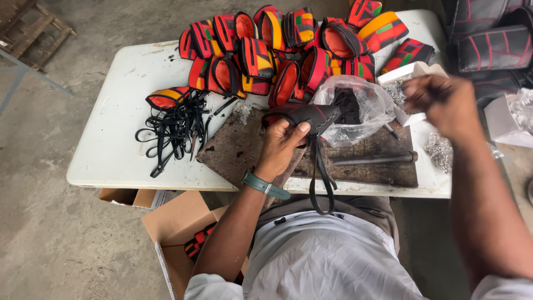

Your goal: The person attaches black cord straps and zipper pulls to small kente-cloth pouches, threading and knotting the cords by hand, then places the finished pouches into a cardboard box on the floor. They work through several pouches one at a time at the table.

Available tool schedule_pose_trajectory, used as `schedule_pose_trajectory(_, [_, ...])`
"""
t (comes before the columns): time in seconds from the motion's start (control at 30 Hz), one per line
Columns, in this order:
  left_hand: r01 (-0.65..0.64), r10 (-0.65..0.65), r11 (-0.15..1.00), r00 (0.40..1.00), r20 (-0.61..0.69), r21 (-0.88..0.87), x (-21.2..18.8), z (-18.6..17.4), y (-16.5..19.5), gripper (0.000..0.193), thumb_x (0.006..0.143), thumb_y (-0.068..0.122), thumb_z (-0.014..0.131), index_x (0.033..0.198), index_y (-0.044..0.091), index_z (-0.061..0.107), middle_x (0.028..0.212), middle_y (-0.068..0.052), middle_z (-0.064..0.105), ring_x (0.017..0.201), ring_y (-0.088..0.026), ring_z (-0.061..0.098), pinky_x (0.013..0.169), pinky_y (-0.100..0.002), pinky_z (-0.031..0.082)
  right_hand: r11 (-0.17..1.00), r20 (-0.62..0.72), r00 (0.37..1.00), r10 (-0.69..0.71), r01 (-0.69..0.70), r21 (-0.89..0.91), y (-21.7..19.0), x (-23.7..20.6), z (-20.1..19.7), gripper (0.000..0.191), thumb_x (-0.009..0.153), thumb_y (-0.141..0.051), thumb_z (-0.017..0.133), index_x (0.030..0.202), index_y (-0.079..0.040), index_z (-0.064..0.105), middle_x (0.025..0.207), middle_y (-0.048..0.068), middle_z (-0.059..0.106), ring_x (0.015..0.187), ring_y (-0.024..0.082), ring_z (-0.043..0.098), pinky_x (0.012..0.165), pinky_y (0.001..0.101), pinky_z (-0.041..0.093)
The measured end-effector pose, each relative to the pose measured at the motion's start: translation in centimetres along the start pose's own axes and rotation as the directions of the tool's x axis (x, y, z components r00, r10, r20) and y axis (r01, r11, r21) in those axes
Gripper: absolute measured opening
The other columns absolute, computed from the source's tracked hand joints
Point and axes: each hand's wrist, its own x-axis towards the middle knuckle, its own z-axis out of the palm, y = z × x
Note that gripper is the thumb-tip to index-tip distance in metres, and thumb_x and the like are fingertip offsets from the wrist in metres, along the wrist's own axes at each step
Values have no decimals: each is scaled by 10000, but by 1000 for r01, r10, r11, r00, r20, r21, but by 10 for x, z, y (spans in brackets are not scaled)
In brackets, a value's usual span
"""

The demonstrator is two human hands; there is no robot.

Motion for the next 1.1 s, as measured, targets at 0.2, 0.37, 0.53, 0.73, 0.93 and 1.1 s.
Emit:
schedule_pose_trajectory(0.2, [-145,149,987,987,62,-61,-14,15,-11,345,1013,215,727,1291,14,691,1060,38,680,901,-28,562,791,-209,473,768,428,763,483,-605,212,-18,-97,105,224,876,-104,749,1045,43,752,827,138,741,667,210,708,531,307,495])
schedule_pose_trajectory(0.37, [-159,157,987,985,72,22,-16,14,-13,310,1005,223,731,1238,21,706,1011,41,685,893,-26,572,789,-212,487,698,365,824,434,-564,442,-17,-93,125,260,860,-123,777,1021,76,728,829,116,735,670,170,710,626,302,613])
schedule_pose_trajectory(0.53, [-111,112,994,992,52,-5,-17,13,-19,313,993,233,729,1226,26,710,984,42,690,870,-30,579,785,-216,495,806,291,856,427,-506,308,-20,-97,128,275,871,-159,787,992,83,738,799,118,737,663,157,703,625,293,610])
schedule_pose_trajectory(0.73, [-115,117,993,992,49,-31,-18,11,-22,291,984,220,739,1202,30,710,966,44,683,856,-27,569,771,-214,485,754,332,837,434,-540,376,-21,-98,131,256,861,-154,791,989,61,738,794,114,728,646,156,697,587,294,576])
schedule_pose_trajectory(0.93, [-83,88,992,995,51,-97,-16,5,-26,255,978,186,762,1169,22,724,948,43,669,831,-27,545,737,-213,457,764,321,872,370,-482,429,-19,-96,137,215,885,-126,767,985,60,726,818,82,723,658,134,688,612,274,594])
schedule_pose_trajectory(1.1, [-59,71,987,994,81,-149,-12,1,-35,239,969,158,757,1169,32,725,962,33,695,838,-28,578,752,-213,482,787,309,884,351,-458,414,-14,-93,130,195,914,-110,770,1021,47,730,830,78,701,680,122,647,614,265,548])
